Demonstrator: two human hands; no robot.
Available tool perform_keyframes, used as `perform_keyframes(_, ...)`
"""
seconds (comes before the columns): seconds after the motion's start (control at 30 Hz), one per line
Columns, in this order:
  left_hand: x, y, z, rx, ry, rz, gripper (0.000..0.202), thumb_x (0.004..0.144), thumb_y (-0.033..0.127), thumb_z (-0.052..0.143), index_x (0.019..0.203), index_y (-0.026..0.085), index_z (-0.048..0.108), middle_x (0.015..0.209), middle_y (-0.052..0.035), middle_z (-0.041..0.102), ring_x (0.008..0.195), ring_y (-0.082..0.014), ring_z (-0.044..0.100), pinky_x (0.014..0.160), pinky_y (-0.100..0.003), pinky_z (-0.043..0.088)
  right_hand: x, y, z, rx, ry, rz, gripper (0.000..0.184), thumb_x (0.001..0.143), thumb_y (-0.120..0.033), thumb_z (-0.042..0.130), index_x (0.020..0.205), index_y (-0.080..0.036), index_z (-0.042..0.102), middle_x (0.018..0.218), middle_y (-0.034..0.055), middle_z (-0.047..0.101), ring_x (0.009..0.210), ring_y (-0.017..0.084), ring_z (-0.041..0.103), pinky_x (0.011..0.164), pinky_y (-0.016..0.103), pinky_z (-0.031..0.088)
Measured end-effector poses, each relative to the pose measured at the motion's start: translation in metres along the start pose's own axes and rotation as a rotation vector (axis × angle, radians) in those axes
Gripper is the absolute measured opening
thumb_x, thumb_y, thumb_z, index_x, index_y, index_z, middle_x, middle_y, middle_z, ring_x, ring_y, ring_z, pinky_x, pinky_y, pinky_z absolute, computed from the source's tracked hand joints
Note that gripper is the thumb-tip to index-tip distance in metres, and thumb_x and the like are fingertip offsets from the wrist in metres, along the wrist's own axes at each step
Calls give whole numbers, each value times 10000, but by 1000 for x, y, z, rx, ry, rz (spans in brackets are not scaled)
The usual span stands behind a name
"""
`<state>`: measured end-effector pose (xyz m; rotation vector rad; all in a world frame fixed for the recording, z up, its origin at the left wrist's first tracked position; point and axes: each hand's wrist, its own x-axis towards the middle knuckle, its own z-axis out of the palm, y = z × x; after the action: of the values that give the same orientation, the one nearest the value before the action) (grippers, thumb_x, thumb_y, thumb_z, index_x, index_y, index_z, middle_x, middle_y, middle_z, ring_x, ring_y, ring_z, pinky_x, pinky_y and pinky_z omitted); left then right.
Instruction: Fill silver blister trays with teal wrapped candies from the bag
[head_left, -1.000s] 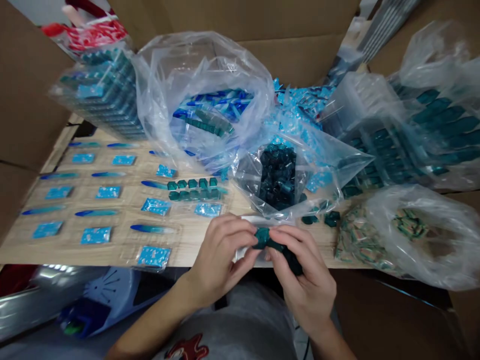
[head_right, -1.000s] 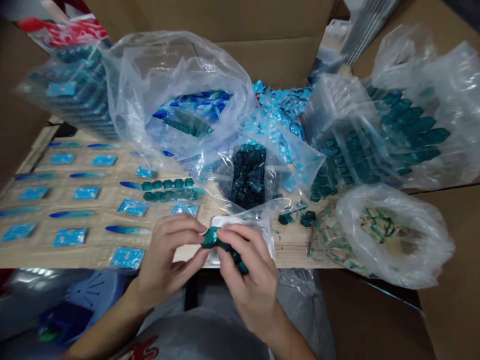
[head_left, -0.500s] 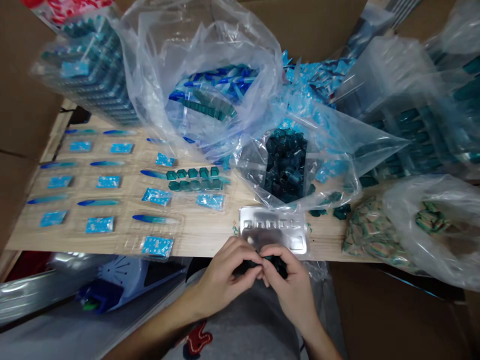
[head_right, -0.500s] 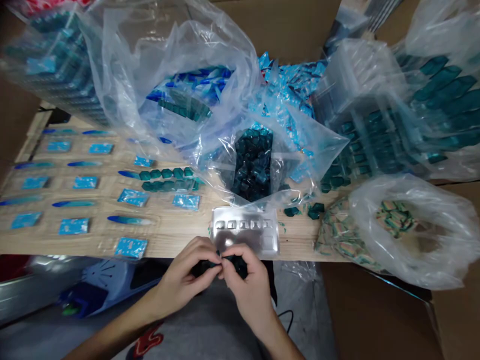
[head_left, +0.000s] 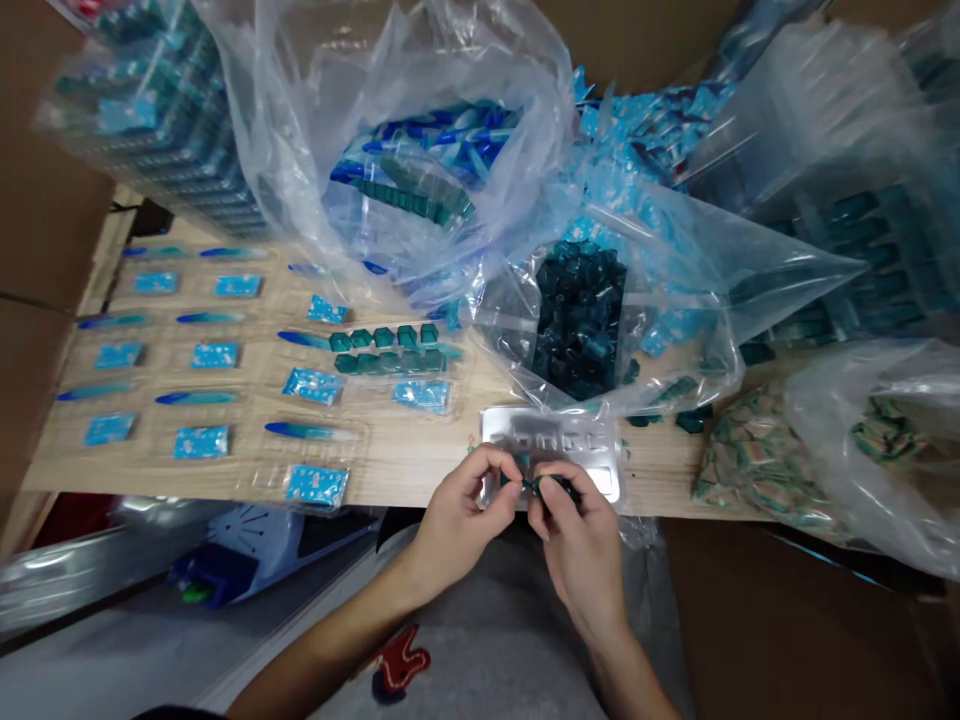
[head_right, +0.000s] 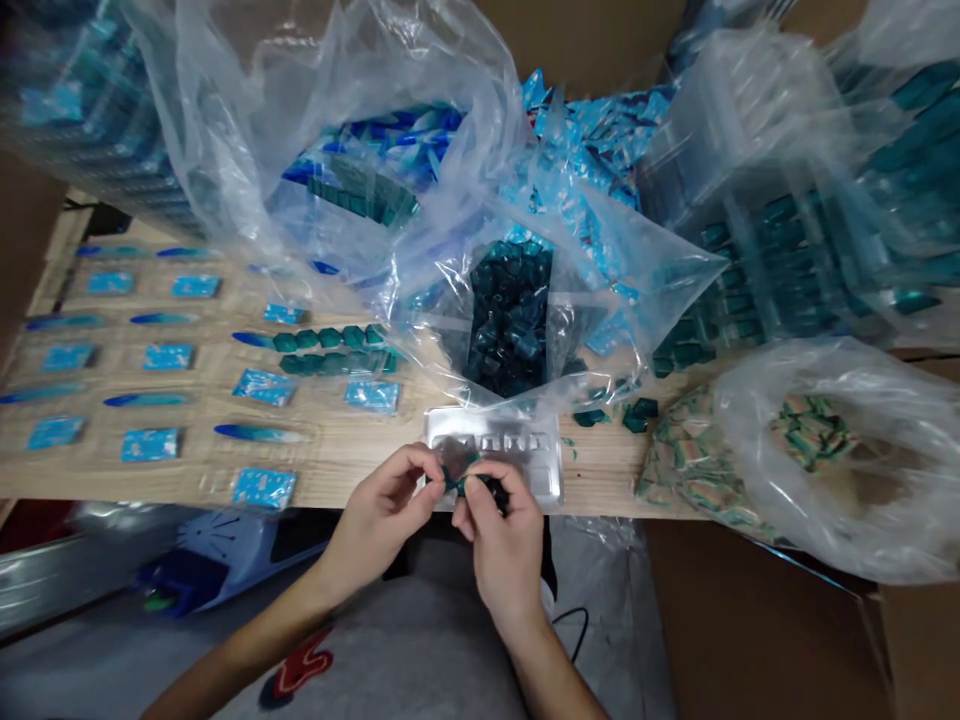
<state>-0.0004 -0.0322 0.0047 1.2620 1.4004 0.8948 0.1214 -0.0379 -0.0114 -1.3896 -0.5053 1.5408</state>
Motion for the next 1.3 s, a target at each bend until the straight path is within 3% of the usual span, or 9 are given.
perform_keyframes(0.1, 1, -1, -11, -29, 107, 14, 46, 824, 212, 546, 785, 211, 522, 730, 9, 549, 680, -132, 540, 626, -231, 458, 2, -6, -12, -86, 280, -222, 71, 762, -270, 674, 767, -213, 631, 580, -49, 579, 473, 91, 515, 462, 216, 404)
perform_keyframes(0.17, 3, -4, -20, -7, 156, 26, 37, 830, 218, 556, 804, 211, 530, 743, 5, 552, 710, -139, 552, 648, -238, 462, 6, -9, -24, -34, 363, -279, 78, 776, -278, 669, 785, -220, 618, 603, -52, 586, 485, 89, 527, 466, 210, 406)
perform_keyframes(0.37, 18, -16, -29, 261, -64, 34, 80, 851, 208, 570, 911, 218, 622, 866, -20, 603, 837, -179, 553, 732, -291, 456, 9, -11, -39, -28, 36, -102, 170, 756, -268, 734, 881, -222, 630, 714, -22, 662, 490, 82, 525, 450, 208, 400)
perform_keyframes(0.5, 25, -24, -29, 365, -38, 143, 99, 905, 188, 522, 937, 224, 608, 939, -32, 598, 953, -196, 549, 858, -348, 434, 9, -13, -32, 41, -51, -18, 151, 736, -281, 756, 823, -210, 656, 720, -9, 680, 470, 75, 518, 438, 207, 397)
perform_keyframes(0.77, 22, -27, -29, 776, 25, 476, 150, 941, 169, 487, 1031, 192, 604, 974, -73, 620, 888, -217, 543, 777, -347, 410, 15, -16, -25, 171, -121, 133, 297, 667, -283, 806, 951, -236, 732, 755, 11, 722, 604, 112, 643, 604, 237, 533)
perform_keyframes(0.83, 20, -22, -26, 759, 43, 514, 173, 938, 160, 494, 1082, 189, 588, 1015, -83, 624, 926, -222, 547, 801, -356, 413, 15, -14, -21, 166, -148, 130, 338, 647, -288, 818, 970, -237, 733, 746, 6, 717, 595, 116, 649, 617, 251, 548)
perform_keyframes(0.97, 17, -12, -20, 442, -125, 531, 248, 943, 235, 513, 1190, 219, 516, 1054, -65, 634, 979, -192, 573, 835, -329, 456, 13, -9, -18, 141, -202, 23, 250, 692, -292, 788, 929, -255, 717, 765, -17, 694, 537, 97, 617, 505, 219, 514)
perform_keyframes(1.07, 16, -10, -16, 290, -176, 487, 230, 948, 261, 501, 1177, 244, 509, 1007, -46, 636, 931, -169, 598, 789, -299, 490, 10, -5, -20, 60, -241, -23, 164, 771, -294, 726, 923, -243, 693, 624, -30, 662, 490, 89, 572, 479, 206, 471)
perform_keyframes(1.3, 15, -12, -15, 391, -152, 547, 151, 921, 185, 541, 1069, 216, 535, 1024, -64, 595, 989, -186, 574, 830, -327, 491, 5, -10, -21, -194, -159, -94, 164, 772, -261, 681, 928, -229, 721, 591, -41, 596, 467, 80, 517, 452, 206, 417)
